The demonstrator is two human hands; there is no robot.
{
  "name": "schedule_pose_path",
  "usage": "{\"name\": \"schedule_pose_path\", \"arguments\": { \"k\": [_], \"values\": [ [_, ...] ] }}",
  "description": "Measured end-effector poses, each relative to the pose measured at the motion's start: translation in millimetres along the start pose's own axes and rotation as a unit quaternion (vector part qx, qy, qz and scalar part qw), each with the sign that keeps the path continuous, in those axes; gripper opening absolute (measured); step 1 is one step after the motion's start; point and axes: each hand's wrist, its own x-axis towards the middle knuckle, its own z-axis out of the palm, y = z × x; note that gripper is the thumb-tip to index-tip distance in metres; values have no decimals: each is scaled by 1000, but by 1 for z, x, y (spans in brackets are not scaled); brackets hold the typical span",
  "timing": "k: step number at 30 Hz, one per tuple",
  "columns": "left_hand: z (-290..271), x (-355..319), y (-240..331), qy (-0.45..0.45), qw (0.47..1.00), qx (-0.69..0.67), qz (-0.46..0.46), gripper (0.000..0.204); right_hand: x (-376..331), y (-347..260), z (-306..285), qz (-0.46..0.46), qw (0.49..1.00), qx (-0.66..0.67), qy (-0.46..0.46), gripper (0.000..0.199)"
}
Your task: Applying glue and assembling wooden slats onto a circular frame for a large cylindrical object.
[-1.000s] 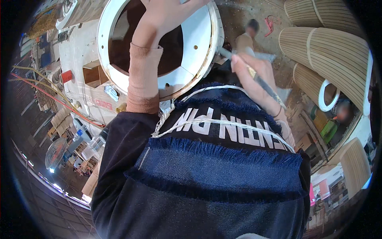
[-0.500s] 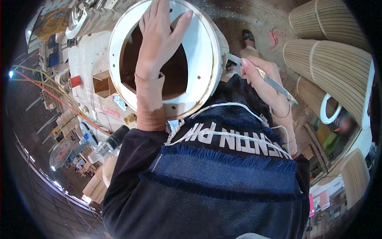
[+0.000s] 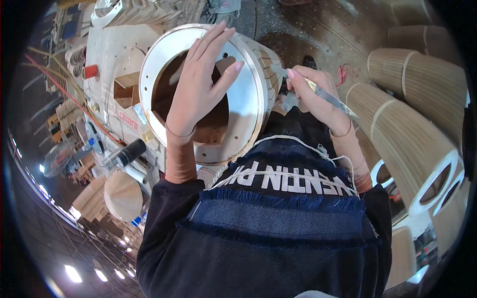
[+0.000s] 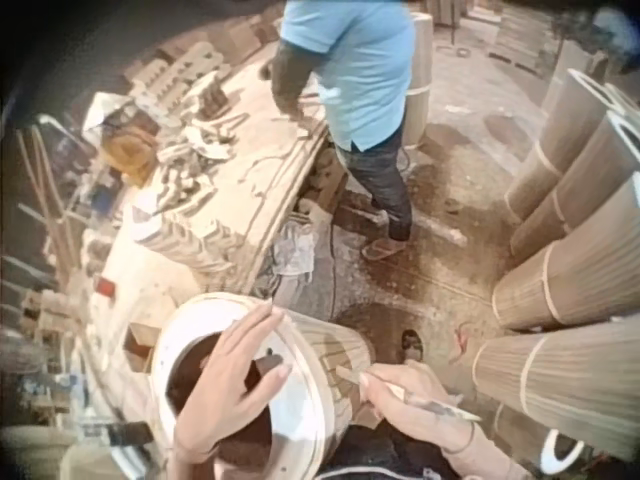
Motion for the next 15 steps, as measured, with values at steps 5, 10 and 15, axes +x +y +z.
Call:
{"name": "schedule_pose_path", "arguments": {
  "k": [5, 10, 15],
  "values": [
    [6, -8, 28, 28, 993, -28, -110, 71, 51, -4, -17, -29, 993, -7, -116, 35],
    [44, -35, 72, 81, 971, 37, -224, 90, 87, -7, -18, -94, 985, -1, -146, 33],
    [67, -52, 91, 107, 934, 63, -336, 94, 104, -11, -19, -110, 975, -20, -193, 36]
  ]
}}
